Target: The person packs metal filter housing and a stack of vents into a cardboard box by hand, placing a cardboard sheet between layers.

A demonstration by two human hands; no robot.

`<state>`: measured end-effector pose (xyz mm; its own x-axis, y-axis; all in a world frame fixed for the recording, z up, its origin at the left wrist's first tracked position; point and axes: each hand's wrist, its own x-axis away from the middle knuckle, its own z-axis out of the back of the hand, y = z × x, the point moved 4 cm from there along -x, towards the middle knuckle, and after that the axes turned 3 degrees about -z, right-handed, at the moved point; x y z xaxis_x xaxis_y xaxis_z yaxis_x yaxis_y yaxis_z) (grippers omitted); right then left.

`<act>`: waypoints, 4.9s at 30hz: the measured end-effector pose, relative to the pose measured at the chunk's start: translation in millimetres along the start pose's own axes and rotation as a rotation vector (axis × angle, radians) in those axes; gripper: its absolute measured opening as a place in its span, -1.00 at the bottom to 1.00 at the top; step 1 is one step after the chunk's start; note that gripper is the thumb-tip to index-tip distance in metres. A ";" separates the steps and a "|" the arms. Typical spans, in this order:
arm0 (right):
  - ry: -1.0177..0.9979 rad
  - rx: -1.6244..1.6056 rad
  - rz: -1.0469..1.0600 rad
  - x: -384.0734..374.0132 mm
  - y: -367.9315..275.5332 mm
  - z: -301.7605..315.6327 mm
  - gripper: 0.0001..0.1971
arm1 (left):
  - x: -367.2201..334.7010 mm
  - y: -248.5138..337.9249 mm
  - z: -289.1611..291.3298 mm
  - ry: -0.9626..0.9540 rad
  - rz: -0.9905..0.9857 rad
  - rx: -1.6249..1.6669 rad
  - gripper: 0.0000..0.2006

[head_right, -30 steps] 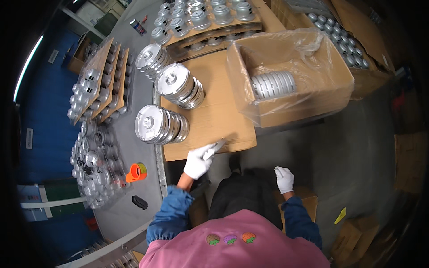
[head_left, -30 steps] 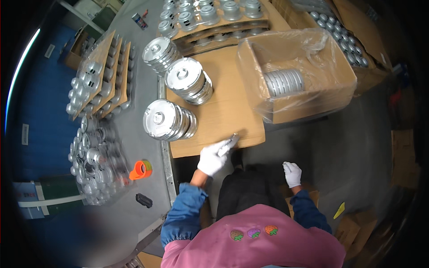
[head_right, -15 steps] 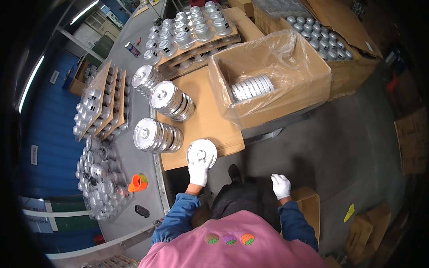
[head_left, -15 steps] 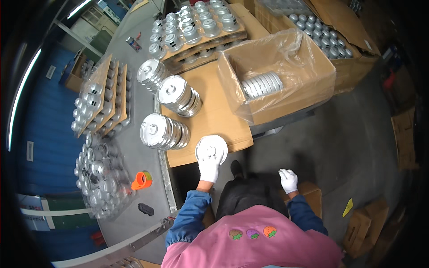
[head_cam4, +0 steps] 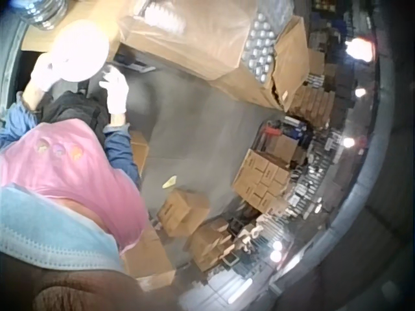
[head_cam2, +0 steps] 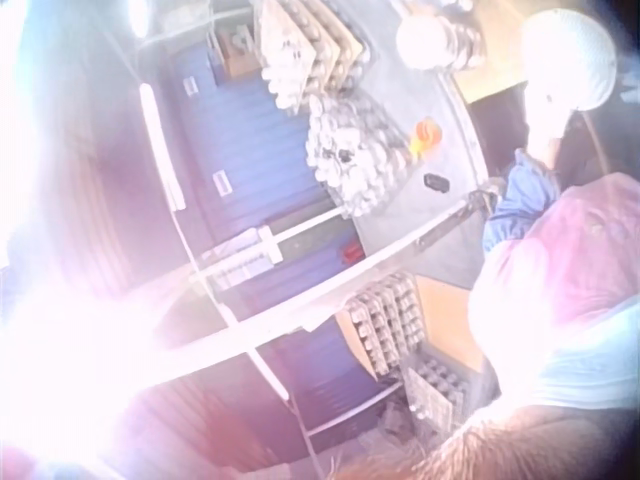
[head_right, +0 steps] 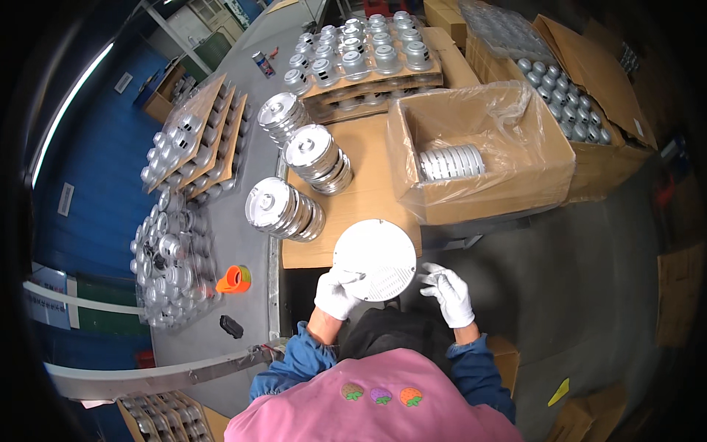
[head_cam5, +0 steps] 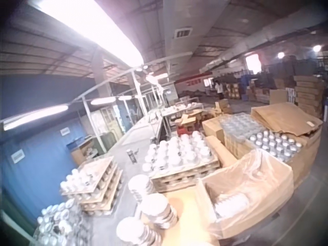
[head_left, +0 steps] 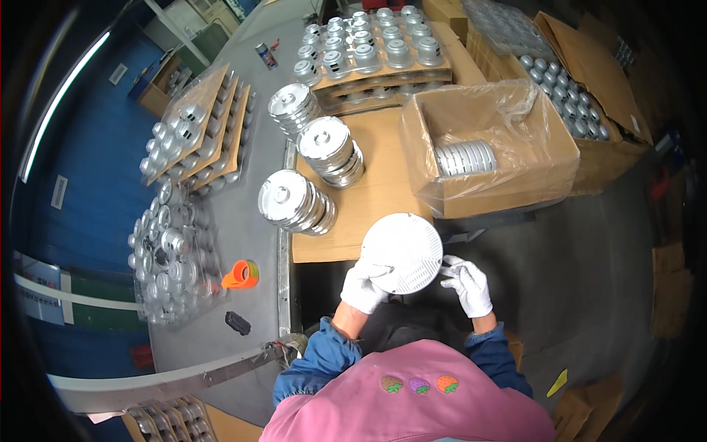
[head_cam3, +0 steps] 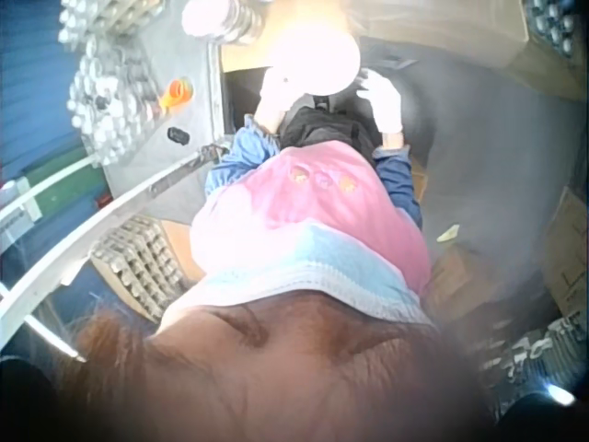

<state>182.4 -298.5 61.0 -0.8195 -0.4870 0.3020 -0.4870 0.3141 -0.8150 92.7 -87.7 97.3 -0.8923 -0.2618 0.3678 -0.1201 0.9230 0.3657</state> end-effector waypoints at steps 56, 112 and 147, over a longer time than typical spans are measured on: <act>-0.065 1.605 1.187 34.8 -77.5 -134.9 -0.83 | 48.6 -23.2 -36.1 -0.151 -0.084 -0.017 -0.37; -0.183 1.587 1.193 -12.7 -69.9 -178.8 -0.76 | 47.9 -32.6 -19.7 -0.151 -0.306 0.110 -0.39; -0.387 1.511 1.162 -14.6 -41.0 -199.2 -0.72 | 42.2 -17.5 -12.9 -0.133 -0.259 0.162 -0.29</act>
<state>154.1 -141.9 188.5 -0.2962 -0.7826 -0.5476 0.9499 -0.1812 -0.2548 62.8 -118.5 117.5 -0.8709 -0.4641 0.1616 -0.4084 0.8664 0.2873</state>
